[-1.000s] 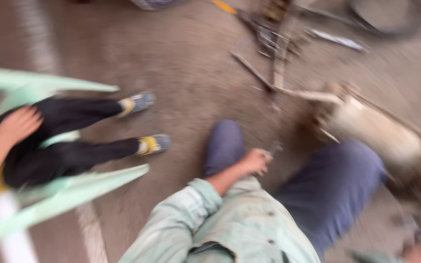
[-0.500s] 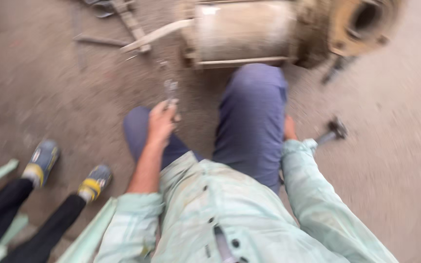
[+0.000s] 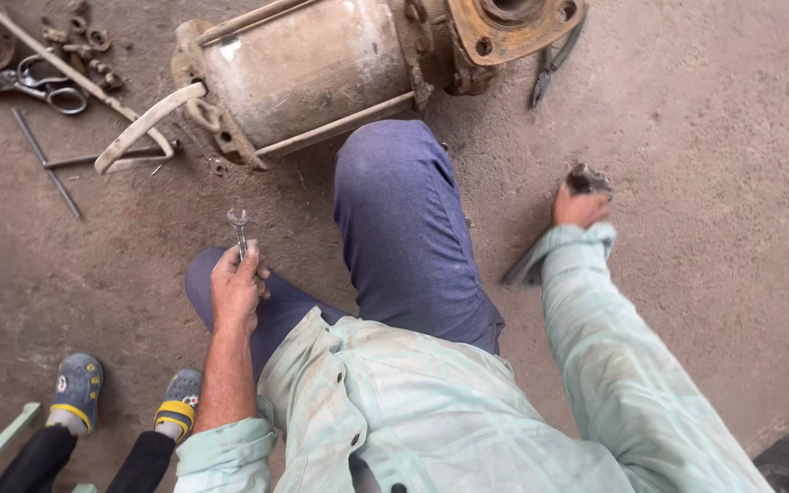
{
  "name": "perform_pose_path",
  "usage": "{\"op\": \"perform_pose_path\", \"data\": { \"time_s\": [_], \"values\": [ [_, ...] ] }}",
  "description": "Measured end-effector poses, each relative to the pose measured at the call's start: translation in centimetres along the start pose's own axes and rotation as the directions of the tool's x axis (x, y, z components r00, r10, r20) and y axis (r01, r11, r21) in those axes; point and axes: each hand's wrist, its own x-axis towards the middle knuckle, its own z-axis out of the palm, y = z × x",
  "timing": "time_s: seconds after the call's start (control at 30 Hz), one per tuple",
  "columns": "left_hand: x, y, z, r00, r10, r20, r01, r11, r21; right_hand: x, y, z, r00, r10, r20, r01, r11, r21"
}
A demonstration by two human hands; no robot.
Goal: The person sits on the ground and uses a hammer and wrenches to loosen and tighten bolts on a cylindrical metal pump. They repeatedly strike the pump with a hammer and adjust bolts with wrenches throughout the clip.
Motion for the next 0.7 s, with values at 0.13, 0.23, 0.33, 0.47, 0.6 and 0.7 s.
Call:
{"op": "perform_pose_path", "data": {
  "time_s": [0.13, 0.23, 0.33, 0.47, 0.6, 0.7],
  "values": [
    [-0.4, -0.3, 0.1, 1.000, 0.009, 0.015, -0.009, 0.999, 0.035, -3.4, 5.4, 0.7, 0.987, -0.014, 0.159, 0.041, 0.985, -0.167],
    [-0.2, -0.7, 0.6, 0.999, 0.015, 0.048, -0.017, 0.999, 0.043, -5.0, 7.0, 1.2, 0.936, -0.060, 0.347, 0.073, 0.997, -0.024],
    [-0.1, -1.1, 0.8, 0.996, 0.025, 0.081, -0.030, 0.998, 0.063, -5.2, 6.7, 1.7, 0.898, -0.045, 0.437, -0.210, 0.831, 0.516],
    [-0.3, -1.4, 0.1, 0.996, 0.024, 0.081, -0.031, 0.996, 0.082, -6.2, 5.8, 1.9, 0.845, 0.023, 0.535, -0.491, 0.432, 0.757],
    [-0.6, -2.1, -1.7, 0.998, 0.032, 0.054, -0.037, 0.994, 0.099, -10.0, 7.3, 1.5, 0.906, -0.236, 0.352, -0.112, 0.667, 0.736],
    [-0.7, -3.5, -3.0, 0.999, 0.051, 0.002, -0.051, 0.985, 0.163, -13.7, 7.9, 0.6, 0.803, -0.471, 0.366, 0.072, 0.686, 0.724]
  ]
}}
